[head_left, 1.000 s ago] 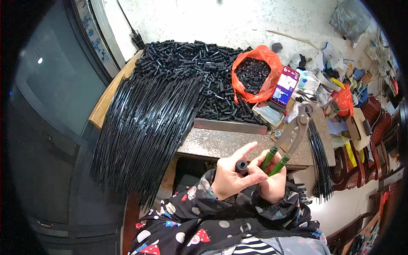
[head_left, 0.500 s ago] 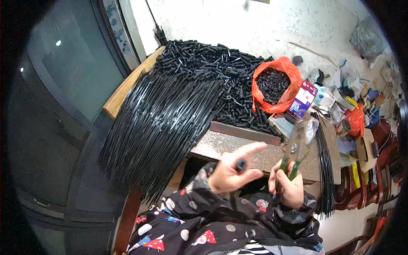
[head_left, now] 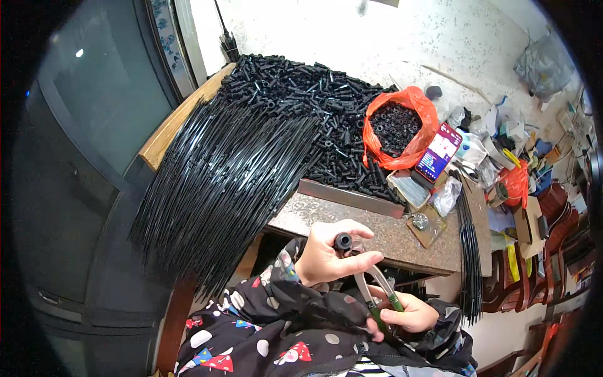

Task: Assembling black cables by attaching and crimping connectors onto the ends.

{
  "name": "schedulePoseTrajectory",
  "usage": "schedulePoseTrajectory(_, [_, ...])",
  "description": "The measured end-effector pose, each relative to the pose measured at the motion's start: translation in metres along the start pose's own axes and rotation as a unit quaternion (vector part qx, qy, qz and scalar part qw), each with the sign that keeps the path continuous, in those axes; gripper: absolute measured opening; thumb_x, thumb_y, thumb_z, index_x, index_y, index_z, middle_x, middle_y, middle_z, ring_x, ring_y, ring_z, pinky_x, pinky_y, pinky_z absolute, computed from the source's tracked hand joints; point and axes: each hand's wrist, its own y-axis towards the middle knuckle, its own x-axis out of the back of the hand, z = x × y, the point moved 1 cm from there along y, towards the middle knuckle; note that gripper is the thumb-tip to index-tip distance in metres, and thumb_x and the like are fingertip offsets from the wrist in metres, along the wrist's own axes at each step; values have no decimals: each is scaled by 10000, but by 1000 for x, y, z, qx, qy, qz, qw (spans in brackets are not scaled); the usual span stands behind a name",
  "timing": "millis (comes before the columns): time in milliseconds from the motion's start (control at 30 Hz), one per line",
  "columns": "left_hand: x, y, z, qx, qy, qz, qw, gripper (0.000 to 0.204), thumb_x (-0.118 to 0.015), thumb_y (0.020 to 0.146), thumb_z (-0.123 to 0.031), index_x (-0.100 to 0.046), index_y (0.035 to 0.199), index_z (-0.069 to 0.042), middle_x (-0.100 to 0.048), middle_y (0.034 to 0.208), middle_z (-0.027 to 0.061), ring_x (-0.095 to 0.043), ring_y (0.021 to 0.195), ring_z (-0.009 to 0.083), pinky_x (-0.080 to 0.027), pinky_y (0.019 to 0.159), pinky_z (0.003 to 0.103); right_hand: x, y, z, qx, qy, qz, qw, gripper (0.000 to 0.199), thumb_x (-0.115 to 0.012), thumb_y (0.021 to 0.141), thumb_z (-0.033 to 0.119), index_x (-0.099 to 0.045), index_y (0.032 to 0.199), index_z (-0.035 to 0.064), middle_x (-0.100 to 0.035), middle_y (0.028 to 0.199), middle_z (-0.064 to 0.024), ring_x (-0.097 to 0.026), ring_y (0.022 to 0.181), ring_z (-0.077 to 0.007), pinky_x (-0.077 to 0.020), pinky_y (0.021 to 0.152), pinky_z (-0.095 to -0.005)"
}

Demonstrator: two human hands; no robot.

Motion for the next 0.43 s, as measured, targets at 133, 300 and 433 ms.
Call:
schedulePoseTrajectory(133, [-4,-3,4,-6,32,-59,998,197,-594,595,-81,-509,751,6,-415,472,-44,-346,419,7,-258,385,140,-1,-5,5,-5,-169,-123,978,389,-403,751,84,-271,1112,32,-478,764,-110,-473,613,-149,-393,540,-251])
schedulePoseTrajectory(300, [-5,-2,11,-5,11,-93,996,189,-597,589,-97,-502,727,-8,-425,481,-43,-358,436,6,-269,390,141,-15,5,11,108,-548,-319,766,367,-433,698,20,-343,1054,23,-482,841,-182,-519,735,-220,-388,658,-269])
schedulePoseTrajectory(433, [-3,0,9,7,21,-58,998,188,-600,588,-103,-503,720,-12,-432,476,-42,-366,435,3,-270,387,139,-9,10,0,133,-417,-252,863,410,-453,722,85,-317,1109,79,-477,964,-143,-467,884,-293,-380,710,-264])
